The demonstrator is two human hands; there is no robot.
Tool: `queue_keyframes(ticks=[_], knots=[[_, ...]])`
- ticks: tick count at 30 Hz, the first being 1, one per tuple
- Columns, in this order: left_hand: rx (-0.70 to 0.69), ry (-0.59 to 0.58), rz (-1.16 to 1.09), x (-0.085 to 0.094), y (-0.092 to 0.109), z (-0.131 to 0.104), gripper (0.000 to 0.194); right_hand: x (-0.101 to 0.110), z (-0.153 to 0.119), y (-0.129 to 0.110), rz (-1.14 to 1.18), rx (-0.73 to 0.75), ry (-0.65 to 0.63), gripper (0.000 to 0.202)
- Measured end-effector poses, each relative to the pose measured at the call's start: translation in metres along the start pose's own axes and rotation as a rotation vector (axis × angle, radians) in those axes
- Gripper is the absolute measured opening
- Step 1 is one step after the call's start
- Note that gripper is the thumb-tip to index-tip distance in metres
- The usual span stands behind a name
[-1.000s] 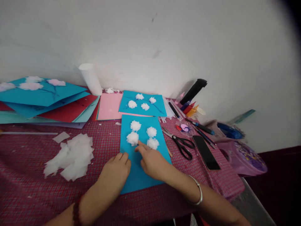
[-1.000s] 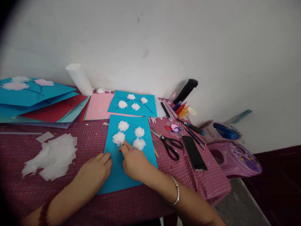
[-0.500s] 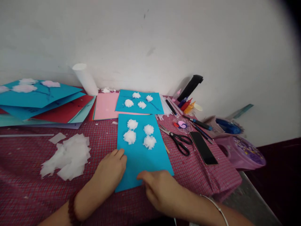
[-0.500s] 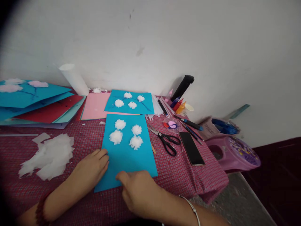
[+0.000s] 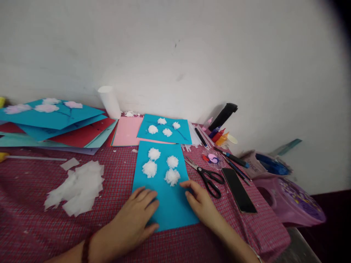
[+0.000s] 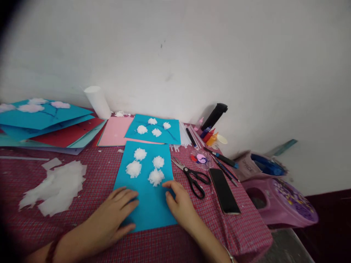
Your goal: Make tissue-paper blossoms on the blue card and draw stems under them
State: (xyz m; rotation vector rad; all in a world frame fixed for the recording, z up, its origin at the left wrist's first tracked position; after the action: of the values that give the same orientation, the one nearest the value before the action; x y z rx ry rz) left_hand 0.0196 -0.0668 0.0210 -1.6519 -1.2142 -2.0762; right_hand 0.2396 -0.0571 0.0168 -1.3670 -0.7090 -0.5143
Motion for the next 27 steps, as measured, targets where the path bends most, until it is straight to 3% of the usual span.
queue_keyframes(ticks=[4,9,13,19,23,27], knots=[[-0.141,-0.137,-0.112,0.000,0.013,-0.003,0.061,-0.002,0.015,-0.001,0.088,-0.005,-0.014,0.025],[-0.121,-0.124,-0.136,0.003,0.010,-0.003,0.050,0.003,0.027,0.007,0.218,-0.029,-0.034,0.019],[-0.088,-0.129,-0.015,0.001,0.022,0.008,0.033,0.014,0.039,0.008,0.244,-0.044,-0.032,0.017],[-0.112,-0.336,0.298,-0.022,0.045,0.024,0.008,0.011,0.070,-0.029,0.191,0.039,-0.083,0.024],[-0.160,-0.327,0.320,-0.027,0.048,0.024,0.007,-0.004,0.093,-0.053,0.020,0.107,-0.111,0.030],[-0.195,-0.267,0.329,-0.033,0.047,0.022,0.014,-0.022,0.110,-0.059,-0.214,0.169,-0.113,0.033]])
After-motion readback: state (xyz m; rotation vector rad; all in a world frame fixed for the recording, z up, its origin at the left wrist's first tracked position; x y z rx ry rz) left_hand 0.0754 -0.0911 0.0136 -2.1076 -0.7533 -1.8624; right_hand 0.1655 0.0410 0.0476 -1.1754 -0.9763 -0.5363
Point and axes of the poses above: each hand's wrist, its own z-axis towards the middle knuckle, its own x-axis out of the back of the hand, y = z × x, the point moved 4 cm from there along z, towards the middle knuckle, and after that the axes turned 6 degrees about -z, right-handed, at the moved point
